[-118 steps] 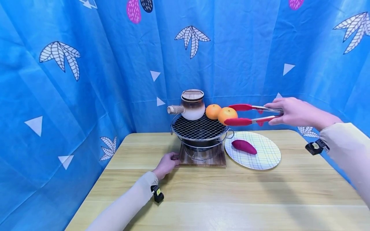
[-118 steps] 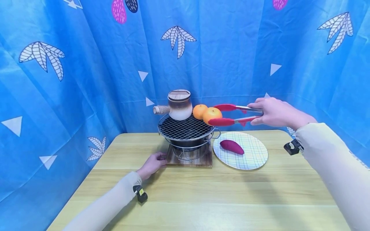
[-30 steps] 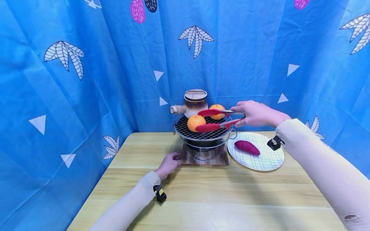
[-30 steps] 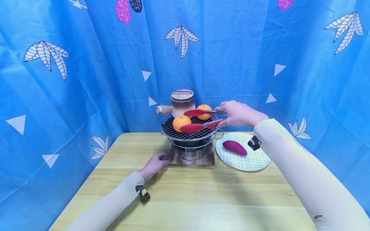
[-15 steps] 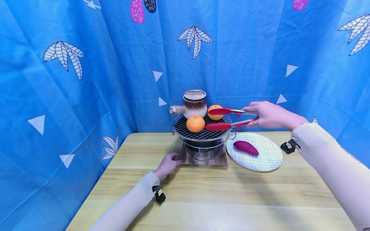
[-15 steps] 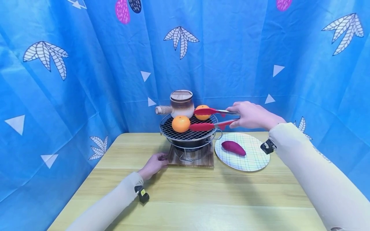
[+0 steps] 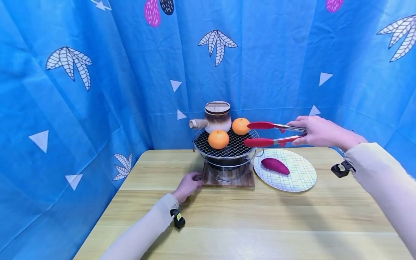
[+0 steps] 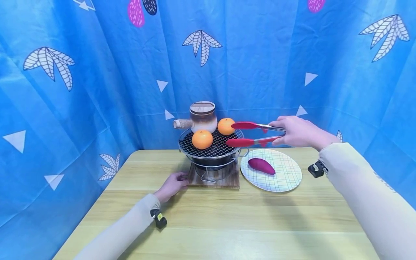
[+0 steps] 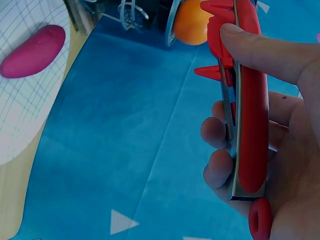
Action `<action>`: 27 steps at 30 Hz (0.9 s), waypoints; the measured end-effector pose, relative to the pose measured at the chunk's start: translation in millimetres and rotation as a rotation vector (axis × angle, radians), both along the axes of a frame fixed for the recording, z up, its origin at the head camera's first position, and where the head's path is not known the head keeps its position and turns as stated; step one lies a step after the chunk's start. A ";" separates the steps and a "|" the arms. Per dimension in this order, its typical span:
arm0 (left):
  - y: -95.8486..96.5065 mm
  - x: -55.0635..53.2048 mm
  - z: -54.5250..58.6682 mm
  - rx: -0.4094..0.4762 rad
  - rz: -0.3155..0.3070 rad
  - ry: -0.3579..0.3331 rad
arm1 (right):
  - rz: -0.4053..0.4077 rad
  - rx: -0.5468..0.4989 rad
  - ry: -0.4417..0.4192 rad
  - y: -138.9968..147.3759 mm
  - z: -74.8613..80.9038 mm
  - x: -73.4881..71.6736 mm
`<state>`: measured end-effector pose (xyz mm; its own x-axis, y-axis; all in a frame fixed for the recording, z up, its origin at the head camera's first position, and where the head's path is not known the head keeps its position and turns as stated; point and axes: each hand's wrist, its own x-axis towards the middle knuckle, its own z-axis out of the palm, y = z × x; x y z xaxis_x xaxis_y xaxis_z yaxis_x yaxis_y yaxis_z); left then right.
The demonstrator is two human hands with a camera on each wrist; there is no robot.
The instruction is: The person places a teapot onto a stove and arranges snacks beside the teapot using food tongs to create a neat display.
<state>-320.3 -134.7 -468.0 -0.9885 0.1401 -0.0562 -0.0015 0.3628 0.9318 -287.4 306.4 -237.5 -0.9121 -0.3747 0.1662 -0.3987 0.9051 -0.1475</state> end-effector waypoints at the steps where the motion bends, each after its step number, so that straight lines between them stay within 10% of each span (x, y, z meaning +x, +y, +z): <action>1: -0.2 -0.2 -0.4 0.000 -0.001 0.001 | -0.003 0.001 -0.002 2.7 -0.6 0.2; 27: -0.6 -3.2 -2.0 0.016 -0.005 -0.007 | -0.112 -0.016 -0.068 47.6 -25.2 9.3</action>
